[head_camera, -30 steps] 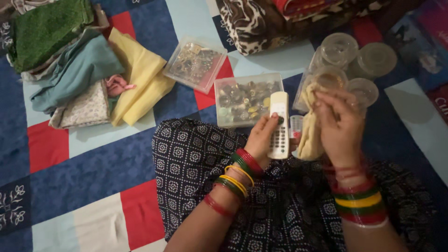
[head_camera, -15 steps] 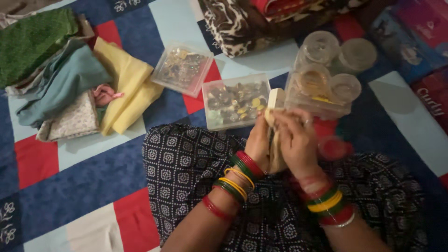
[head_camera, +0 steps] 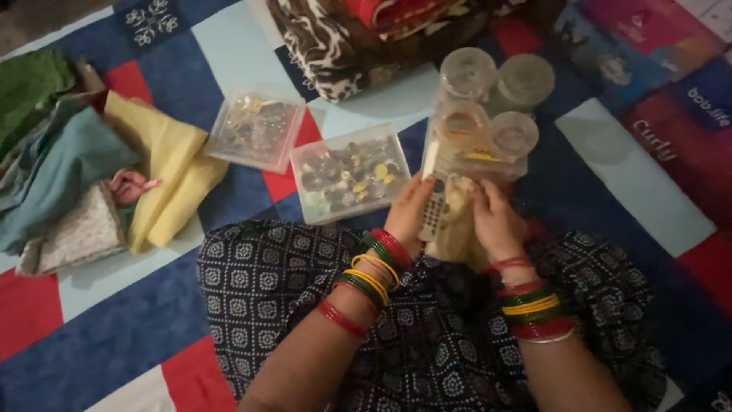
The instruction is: The person retrieves several boxes containing jewelry and accessories from a shelf, sits down, and wipes the items with a cloth.
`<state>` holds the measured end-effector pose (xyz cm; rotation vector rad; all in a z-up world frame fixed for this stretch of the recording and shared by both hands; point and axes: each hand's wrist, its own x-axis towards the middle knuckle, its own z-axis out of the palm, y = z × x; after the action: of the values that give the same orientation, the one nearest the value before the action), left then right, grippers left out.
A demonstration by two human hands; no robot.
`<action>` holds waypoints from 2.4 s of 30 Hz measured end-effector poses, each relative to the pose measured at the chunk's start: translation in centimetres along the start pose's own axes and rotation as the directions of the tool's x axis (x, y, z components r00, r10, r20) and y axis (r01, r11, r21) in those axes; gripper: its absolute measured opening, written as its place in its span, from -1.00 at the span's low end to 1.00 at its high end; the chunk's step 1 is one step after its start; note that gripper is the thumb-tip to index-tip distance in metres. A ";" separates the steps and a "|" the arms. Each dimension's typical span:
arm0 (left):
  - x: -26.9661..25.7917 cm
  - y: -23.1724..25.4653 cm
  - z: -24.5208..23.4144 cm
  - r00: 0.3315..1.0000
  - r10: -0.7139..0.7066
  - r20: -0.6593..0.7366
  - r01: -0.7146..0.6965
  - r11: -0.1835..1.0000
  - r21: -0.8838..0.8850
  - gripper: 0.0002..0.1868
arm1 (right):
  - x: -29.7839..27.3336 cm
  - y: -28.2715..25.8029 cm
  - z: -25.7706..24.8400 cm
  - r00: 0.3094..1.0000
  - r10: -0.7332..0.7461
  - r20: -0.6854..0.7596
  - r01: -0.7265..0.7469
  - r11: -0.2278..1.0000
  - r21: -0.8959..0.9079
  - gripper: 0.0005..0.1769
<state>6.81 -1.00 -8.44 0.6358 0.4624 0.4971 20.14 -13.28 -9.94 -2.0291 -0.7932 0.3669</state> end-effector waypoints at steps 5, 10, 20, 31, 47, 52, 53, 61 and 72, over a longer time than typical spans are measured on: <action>2.3 -5.4 1.2 0.999 0.036 -0.012 -0.032 0.962 0.270 -0.61 | -0.1 1.2 -1.1 0.991 0.106 0.082 -0.134 0.758 0.639 -0.61; 5.1 -7.3 5.7 0.971 0.116 0.207 -0.209 0.830 0.516 -0.52 | 1.0 -0.2 -6.1 0.978 0.209 0.012 -0.139 0.605 0.784 -0.60; 10.7 -10.9 10.2 0.949 0.074 0.306 -0.282 0.634 0.720 -0.48 | 10.0 12.9 -14.0 0.882 0.413 -0.229 -0.142 0.695 0.704 -0.67; 10.7 -13.8 2.8 0.950 0.052 0.309 -0.313 0.142 0.939 -0.47 | 12.4 16.9 -10.4 0.906 -0.002 -0.423 -0.104 0.969 -0.226 -0.62; 0.0 -3.0 -2.0 0.974 -0.227 -0.002 0.198 0.844 0.498 -0.49 | 3.6 0.0 -9.7 0.901 0.035 0.432 0.118 0.939 -0.322 -0.75; -4.3 -0.2 3.0 0.937 -0.320 0.143 0.309 0.947 0.093 -0.35 | -1.2 -5.9 -6.8 0.937 -0.120 0.329 0.047 0.974 0.222 -0.67; -4.9 -0.3 3.1 0.939 -0.296 0.177 0.293 0.955 0.046 -0.31 | -1.9 -6.6 -5.9 0.945 -0.065 0.320 0.002 0.981 0.194 -0.63; -6.0 0.2 -2.2 0.959 0.284 -0.010 -0.187 0.657 0.730 -0.26 | -5.4 -7.6 -0.6 0.825 -0.175 0.538 -0.135 0.863 0.488 -0.16; -5.8 1.8 -3.2 0.950 0.300 -0.080 -0.116 0.582 0.805 -0.35 | -5.4 -9.3 0.5 0.845 -0.224 0.486 0.053 0.939 0.341 -0.13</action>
<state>-0.04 -1.63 -8.13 1.5445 0.8335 0.5801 12.18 -12.94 -2.70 -1.5666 -1.1240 0.9243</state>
